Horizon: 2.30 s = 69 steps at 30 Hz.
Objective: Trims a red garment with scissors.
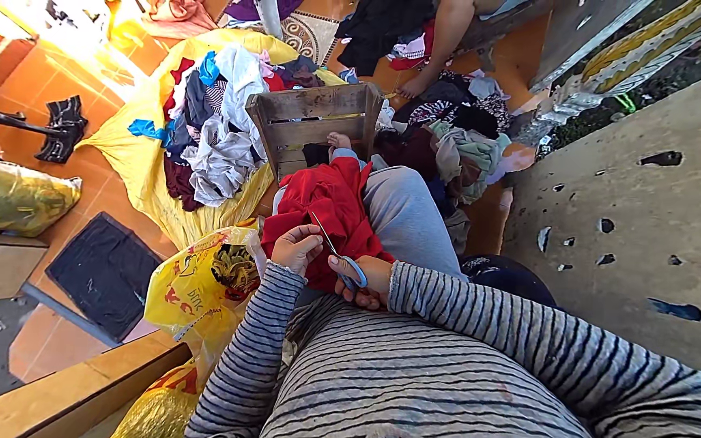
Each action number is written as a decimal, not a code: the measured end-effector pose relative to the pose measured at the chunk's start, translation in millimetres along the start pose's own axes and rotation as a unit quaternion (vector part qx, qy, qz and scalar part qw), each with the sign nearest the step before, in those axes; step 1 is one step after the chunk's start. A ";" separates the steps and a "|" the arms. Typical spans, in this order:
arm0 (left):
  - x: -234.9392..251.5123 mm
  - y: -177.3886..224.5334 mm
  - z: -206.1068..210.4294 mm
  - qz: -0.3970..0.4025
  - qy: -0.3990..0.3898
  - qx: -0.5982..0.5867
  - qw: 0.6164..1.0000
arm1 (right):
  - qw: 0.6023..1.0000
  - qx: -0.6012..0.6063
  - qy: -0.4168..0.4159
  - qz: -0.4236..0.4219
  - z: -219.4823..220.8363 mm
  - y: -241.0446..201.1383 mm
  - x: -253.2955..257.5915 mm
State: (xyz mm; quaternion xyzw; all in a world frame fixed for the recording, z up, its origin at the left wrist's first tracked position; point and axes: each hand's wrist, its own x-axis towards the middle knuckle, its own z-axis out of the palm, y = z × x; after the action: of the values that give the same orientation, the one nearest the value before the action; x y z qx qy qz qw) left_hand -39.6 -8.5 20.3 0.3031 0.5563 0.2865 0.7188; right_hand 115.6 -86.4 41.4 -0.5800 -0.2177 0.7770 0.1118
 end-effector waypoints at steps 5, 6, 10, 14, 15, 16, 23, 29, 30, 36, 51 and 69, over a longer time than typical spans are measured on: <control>0.6 2.0 0.7 -0.008 0.017 -0.020 1.000 | 1.000 -0.002 0.030 -0.004 6.6 -1.2 1.5; 0.7 2.2 0.6 -0.011 0.021 -0.024 0.999 | 0.999 -0.003 0.033 -0.004 7.3 -0.8 0.7; 1.0 1.9 0.9 -0.018 0.021 -0.026 0.999 | 0.999 0.007 0.046 -0.010 8.5 0.6 -3.3; 1.3 -0.1 -0.4 -0.016 0.009 -0.020 1.000 | 0.999 0.025 0.038 -0.012 6.9 0.8 -0.2; 1.4 -1.1 -1.2 -0.013 0.002 -0.017 1.000 | 0.999 0.029 0.038 -0.011 6.9 -0.5 0.5; 1.5 -2.1 -1.7 -0.009 -0.003 -0.012 1.000 | 0.999 0.034 0.037 -0.011 7.0 -2.1 1.1; -2.8 -0.2 -1.1 0.006 -0.013 0.007 1.000 | 0.997 0.053 0.051 -0.019 6.8 -10.1 11.0; -4.4 1.2 -2.6 -0.007 -0.011 0.012 1.000 | 0.996 0.067 0.049 -0.015 4.9 -10.1 13.3; -4.9 1.3 -2.6 -0.008 -0.014 0.014 1.000 | 0.997 0.070 0.042 -0.014 3.5 -10.7 14.6; -5.3 0.2 -4.8 -0.007 -0.024 0.030 0.999 | 0.996 0.077 0.047 -0.013 0.6 -15.3 19.3; -8.3 15.7 -21.7 0.038 0.009 0.062 0.997 | 0.973 -0.012 -0.218 -0.075 -47.5 5.4 15.1; -4.8 6.2 -55.7 0.157 -0.108 0.138 0.972 | 0.974 0.079 -0.169 -0.127 -46.9 -16.4 65.6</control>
State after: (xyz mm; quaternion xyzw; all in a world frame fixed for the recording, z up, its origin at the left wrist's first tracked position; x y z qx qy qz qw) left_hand -95.4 -1.5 17.0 0.5123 0.4551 0.2819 0.6716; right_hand 139.0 -34.3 -17.8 -0.3971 -0.2431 0.8582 0.2161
